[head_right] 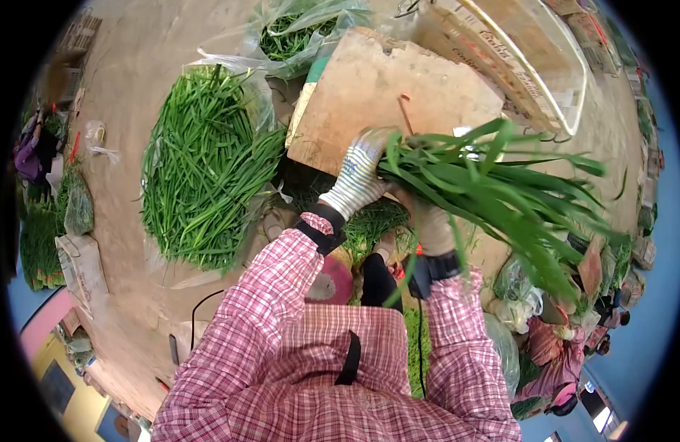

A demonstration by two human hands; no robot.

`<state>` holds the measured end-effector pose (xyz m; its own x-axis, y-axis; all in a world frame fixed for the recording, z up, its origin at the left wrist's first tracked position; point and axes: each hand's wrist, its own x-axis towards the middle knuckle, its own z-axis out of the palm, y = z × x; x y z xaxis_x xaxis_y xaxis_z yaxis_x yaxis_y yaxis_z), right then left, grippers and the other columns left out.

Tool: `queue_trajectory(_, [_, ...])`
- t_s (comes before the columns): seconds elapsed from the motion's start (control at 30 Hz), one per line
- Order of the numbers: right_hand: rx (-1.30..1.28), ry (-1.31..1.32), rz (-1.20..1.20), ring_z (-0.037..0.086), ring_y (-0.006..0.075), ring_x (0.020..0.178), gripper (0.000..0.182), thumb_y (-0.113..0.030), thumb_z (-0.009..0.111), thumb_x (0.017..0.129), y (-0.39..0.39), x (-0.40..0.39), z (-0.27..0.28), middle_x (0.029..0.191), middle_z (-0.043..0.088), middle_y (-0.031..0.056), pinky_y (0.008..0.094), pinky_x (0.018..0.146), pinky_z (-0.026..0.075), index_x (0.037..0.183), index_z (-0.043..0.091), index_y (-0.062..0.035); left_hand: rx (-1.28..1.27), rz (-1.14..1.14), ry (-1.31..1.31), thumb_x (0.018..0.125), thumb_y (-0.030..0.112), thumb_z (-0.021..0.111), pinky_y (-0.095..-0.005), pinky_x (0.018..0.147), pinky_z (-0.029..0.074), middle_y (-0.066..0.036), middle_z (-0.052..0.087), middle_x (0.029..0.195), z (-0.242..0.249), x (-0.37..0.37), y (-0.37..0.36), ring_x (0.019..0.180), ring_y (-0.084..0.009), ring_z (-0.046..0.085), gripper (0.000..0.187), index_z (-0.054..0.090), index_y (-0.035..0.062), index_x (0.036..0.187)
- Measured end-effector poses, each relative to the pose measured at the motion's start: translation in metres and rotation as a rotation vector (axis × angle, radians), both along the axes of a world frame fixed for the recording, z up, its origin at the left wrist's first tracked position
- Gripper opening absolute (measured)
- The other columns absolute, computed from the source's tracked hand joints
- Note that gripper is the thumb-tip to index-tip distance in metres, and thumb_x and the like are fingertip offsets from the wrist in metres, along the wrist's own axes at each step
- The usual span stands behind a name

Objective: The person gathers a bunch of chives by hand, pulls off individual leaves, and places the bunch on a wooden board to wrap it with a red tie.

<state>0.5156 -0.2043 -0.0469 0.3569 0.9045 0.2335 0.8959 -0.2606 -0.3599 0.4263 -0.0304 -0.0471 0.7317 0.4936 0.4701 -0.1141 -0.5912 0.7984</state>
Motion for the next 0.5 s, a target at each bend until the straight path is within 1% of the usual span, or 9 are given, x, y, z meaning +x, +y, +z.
queue_trajectory(0.03, [-0.253,-0.468,0.037,0.061,0.0154,0.108,0.051,-0.031,0.054,0.098,0.009,-0.002,0.003,0.140,0.050,0.0009,0.0293,0.088,0.053,0.146,0.038,-0.0366,-0.060,0.022,0.092,0.063,0.012,0.078,-0.0513,0.107,0.033,-0.015,0.058,0.121,-0.019,0.001,0.002,0.116,-0.0358,0.052,0.075,0.047,0.0088,0.131])
queue_trajectory(0.07, [-0.258,-0.462,0.033,0.061,0.0154,0.108,0.051,-0.031,0.054,0.098,0.009,-0.003,-0.017,0.140,0.050,0.0009,0.0293,0.088,0.053,0.146,0.038,-0.0366,-0.123,0.041,0.185,0.062,0.010,0.079,-0.0518,0.110,0.031,-0.016,0.057,0.122,-0.037,0.002,0.001,0.117,-0.0360,0.051,0.079,0.045,0.0081,0.133])
queue_trajectory(0.13, [-0.141,-0.030,0.089,0.058,0.0151,0.113,0.050,-0.031,0.056,0.097,0.011,-0.001,-0.053,0.134,0.056,0.0001,0.0316,0.098,0.047,0.145,0.042,-0.0323,-0.078,0.059,0.194,0.057,0.009,0.081,-0.0479,0.108,0.036,-0.019,0.058,0.119,-0.073,0.010,0.006,0.115,-0.0392,0.053,0.085,0.045,0.0056,0.134])
queue_trajectory(0.2, [0.039,0.825,0.045,0.065,0.0205,0.094,0.036,-0.024,0.061,0.093,0.051,-0.014,-0.004,0.113,0.067,0.0083,0.0342,0.083,0.052,0.128,0.060,-0.0126,-0.722,-0.149,0.083,0.055,0.009,0.082,-0.0431,0.103,0.044,-0.020,0.060,0.118,-0.118,0.022,0.001,0.113,-0.0395,0.055,0.086,0.047,0.0030,0.134])
queue_trajectory(0.23, [-0.101,0.835,0.046,0.066,0.0213,0.094,0.038,-0.025,0.062,0.092,0.059,-0.010,0.015,0.111,0.067,0.0113,0.0339,0.082,0.052,0.126,0.060,-0.0078,-0.632,-0.164,0.081,0.056,0.008,0.079,-0.0384,0.095,0.050,-0.021,0.061,0.119,-0.061,0.006,0.011,0.111,-0.0326,0.060,0.085,0.047,0.0009,0.134])
queue_trajectory(0.33, [-0.899,0.496,-0.020,0.066,0.0224,0.100,0.048,-0.027,0.064,0.089,0.122,0.018,0.081,0.110,0.067,0.0187,0.0319,0.085,0.051,0.126,0.056,0.0029,-0.836,-0.194,-0.212,0.066,0.008,0.082,-0.0311,0.086,0.054,-0.013,0.067,0.114,-0.150,0.019,0.015,0.099,-0.0162,0.064,0.073,0.050,-0.0002,0.132])
queue_trajectory(0.4, [-0.143,0.897,-0.097,0.066,0.0247,0.103,0.050,-0.024,0.063,0.089,0.115,0.032,0.085,0.113,0.066,0.0221,0.0309,0.087,0.051,0.128,0.053,0.0053,-1.176,-0.123,0.032,0.075,0.009,0.079,-0.0300,0.081,0.056,-0.011,0.070,0.105,-0.079,0.014,0.028,0.093,-0.0173,0.067,0.063,0.051,-0.0008,0.131])
queue_trajectory(0.43, [-0.123,0.889,-0.161,0.065,0.0268,0.107,0.051,-0.023,0.064,0.089,0.107,0.047,0.091,0.116,0.065,0.0231,0.0317,0.090,0.050,0.131,0.052,0.0042,-1.365,-0.194,0.073,0.081,0.004,0.070,-0.0348,0.081,0.058,-0.010,0.065,0.108,-0.018,0.001,0.032,0.090,-0.0193,0.066,0.055,0.050,0.0006,0.132])
queue_trajectory(0.5, [0.044,0.797,-0.275,0.062,0.0200,0.107,0.039,-0.015,0.059,0.095,0.086,0.056,0.082,0.118,0.065,0.0137,0.0317,0.093,0.049,0.130,0.054,0.0012,-1.580,-0.193,-0.034,0.082,0.002,0.067,-0.0379,0.081,0.058,-0.012,0.066,0.101,-0.012,-0.004,0.033,0.088,-0.0239,0.067,0.055,0.047,-0.0002,0.134])
